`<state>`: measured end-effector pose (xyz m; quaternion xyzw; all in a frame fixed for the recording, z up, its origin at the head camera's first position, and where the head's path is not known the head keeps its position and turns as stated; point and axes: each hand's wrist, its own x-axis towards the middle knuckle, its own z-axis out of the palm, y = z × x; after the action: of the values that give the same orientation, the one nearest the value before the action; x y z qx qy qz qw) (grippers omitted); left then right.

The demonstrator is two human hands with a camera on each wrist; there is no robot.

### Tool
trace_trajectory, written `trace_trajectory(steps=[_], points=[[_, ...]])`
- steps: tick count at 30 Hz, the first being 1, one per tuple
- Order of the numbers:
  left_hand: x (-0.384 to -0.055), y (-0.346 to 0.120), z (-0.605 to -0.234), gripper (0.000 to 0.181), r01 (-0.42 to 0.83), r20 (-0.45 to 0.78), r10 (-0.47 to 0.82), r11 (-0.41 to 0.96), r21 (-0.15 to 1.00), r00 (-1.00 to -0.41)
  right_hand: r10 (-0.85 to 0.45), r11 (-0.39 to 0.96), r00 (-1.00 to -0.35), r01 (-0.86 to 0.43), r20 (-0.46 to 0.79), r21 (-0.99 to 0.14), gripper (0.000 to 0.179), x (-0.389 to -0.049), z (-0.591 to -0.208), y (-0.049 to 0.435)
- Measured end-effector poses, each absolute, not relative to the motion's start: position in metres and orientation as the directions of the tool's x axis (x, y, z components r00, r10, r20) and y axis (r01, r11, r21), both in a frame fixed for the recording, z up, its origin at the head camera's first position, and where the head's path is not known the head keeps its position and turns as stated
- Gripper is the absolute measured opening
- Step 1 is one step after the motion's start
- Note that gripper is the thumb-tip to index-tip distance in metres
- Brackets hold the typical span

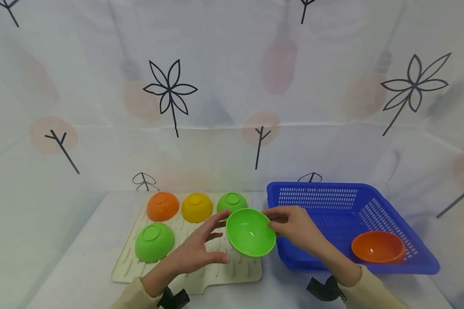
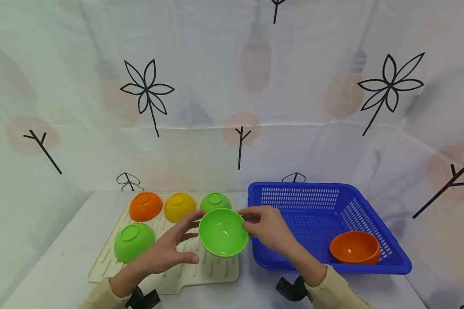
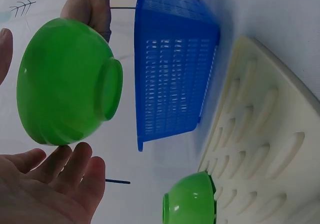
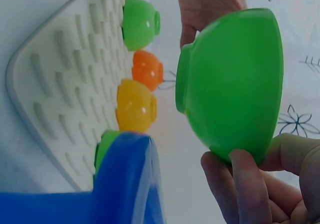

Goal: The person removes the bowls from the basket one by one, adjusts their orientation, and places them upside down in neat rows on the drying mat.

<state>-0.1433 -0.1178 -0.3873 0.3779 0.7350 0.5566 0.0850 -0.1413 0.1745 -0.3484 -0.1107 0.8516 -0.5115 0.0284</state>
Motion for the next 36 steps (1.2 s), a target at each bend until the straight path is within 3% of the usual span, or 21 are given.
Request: trace_trajectory(steps=[9,19,28,36], points=[[-0.144,-0.112,-0.393,0.083,0.426,0.293,0.606,0.084,0.901,-0.739,-0.186,0.454,-0.981,-0.144,0.065,-0.879,0.028,-0.142,-0.354,0.165],[-0.145,-0.111,-0.394,0.084,0.345,0.233,0.532,0.119,0.931,-0.814,-0.200,0.364,-0.975,-0.165,0.096,-0.917,0.032,-0.138,-0.353,0.158],[-0.150,-0.119,-0.398,0.090,0.350,0.237,0.526,0.125,0.928,-0.817,-0.203,0.313,-0.973,-0.170,0.109,-0.934,0.035,-0.136,-0.354,0.153],[-0.155,-0.125,-0.404,0.091,0.294,0.246,0.553,-0.002,0.956,-0.796,-0.192,0.196,-0.975,-0.147,0.109,-0.969,0.036,-0.135,-0.356,0.150]])
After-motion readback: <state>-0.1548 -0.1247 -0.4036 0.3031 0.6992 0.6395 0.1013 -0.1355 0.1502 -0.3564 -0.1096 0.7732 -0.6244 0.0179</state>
